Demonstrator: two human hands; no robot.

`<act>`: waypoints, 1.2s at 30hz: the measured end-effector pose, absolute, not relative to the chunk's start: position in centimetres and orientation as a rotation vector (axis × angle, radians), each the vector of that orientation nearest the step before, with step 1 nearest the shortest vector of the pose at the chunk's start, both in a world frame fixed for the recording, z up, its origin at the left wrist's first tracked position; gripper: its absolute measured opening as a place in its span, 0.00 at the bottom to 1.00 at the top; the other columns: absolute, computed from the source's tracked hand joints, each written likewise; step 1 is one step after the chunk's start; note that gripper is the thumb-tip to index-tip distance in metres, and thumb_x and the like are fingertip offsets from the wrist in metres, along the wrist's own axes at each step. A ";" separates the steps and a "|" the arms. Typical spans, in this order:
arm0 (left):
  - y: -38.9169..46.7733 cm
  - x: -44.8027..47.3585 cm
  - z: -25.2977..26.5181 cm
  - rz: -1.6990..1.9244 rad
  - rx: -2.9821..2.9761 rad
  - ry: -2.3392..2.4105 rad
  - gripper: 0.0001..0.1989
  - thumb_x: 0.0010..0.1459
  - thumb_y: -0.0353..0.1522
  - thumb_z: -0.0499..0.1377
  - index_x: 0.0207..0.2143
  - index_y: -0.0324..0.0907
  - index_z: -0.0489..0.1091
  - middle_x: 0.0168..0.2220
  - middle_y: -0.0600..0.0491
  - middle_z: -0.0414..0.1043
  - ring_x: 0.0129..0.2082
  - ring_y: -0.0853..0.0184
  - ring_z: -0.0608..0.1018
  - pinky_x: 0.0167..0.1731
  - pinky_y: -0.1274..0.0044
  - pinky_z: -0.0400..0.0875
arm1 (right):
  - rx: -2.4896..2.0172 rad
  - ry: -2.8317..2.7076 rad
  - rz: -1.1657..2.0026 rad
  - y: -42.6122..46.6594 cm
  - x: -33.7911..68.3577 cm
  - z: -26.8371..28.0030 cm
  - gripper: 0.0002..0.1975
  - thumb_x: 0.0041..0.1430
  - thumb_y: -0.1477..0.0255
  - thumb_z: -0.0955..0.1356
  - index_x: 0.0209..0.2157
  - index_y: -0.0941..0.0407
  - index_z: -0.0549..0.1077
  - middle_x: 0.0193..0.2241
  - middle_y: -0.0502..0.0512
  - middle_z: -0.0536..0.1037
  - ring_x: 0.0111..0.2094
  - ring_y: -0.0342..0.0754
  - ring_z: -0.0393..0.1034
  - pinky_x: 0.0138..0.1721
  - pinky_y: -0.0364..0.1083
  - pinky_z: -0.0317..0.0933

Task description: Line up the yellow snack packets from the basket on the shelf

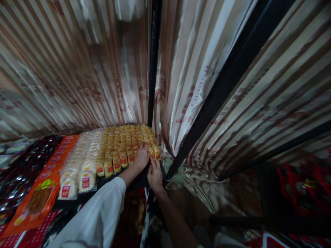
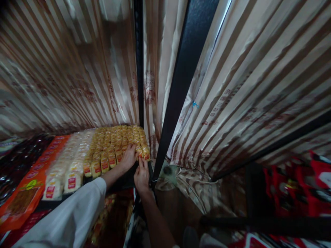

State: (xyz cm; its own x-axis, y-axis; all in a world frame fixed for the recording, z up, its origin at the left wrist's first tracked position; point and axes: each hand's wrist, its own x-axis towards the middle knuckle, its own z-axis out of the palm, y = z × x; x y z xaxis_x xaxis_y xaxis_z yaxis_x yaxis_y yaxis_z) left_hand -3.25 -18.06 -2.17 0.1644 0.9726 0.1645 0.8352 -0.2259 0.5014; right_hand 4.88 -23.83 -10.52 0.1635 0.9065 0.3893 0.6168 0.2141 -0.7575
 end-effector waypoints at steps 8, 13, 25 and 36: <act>-20.5 -3.8 -4.5 0.898 2.110 1.602 0.11 0.59 0.27 0.46 0.40 0.40 0.64 0.44 0.47 0.61 0.40 0.66 0.70 0.42 0.72 0.68 | -1.551 -1.548 0.343 -23.9 4.7 -10.9 0.30 0.51 0.82 0.56 0.57 0.54 0.62 0.49 0.61 0.66 0.50 0.51 0.63 0.50 0.50 0.61; -21.0 -3.9 -5.4 0.880 2.118 1.496 0.14 0.59 0.27 0.45 0.41 0.41 0.67 0.43 0.48 0.63 0.42 0.66 0.70 0.46 0.71 0.67 | -1.593 -1.550 0.345 -23.8 4.5 -11.1 0.28 0.54 0.80 0.57 0.57 0.54 0.61 0.50 0.60 0.66 0.49 0.51 0.64 0.47 0.50 0.63; -24.0 -5.2 -6.0 0.904 2.006 1.559 0.17 0.57 0.25 0.45 0.45 0.40 0.68 0.45 0.46 0.63 0.43 0.65 0.71 0.46 0.72 0.67 | -1.535 -1.542 0.347 -24.0 4.6 -11.0 0.23 0.53 0.79 0.56 0.50 0.60 0.66 0.48 0.63 0.66 0.51 0.50 0.61 0.53 0.51 0.57; -36.7 -6.7 -8.7 1.116 1.313 1.443 0.21 0.55 0.29 0.49 0.53 0.40 0.60 0.53 0.47 0.65 0.52 0.65 0.67 0.54 0.71 0.60 | -1.371 -1.598 0.567 -29.3 1.7 -10.7 0.18 0.60 0.69 0.55 0.46 0.56 0.67 0.45 0.62 0.70 0.48 0.51 0.64 0.51 0.54 0.57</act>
State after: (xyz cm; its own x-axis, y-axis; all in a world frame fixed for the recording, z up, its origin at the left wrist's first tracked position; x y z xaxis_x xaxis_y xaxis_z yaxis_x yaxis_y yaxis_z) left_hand -6.73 -36.66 -8.68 -0.0715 0.9970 -0.0285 0.2233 0.0438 0.9738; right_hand 1.70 -29.33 -10.67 0.0490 0.9380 0.3433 0.5115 0.2716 -0.8152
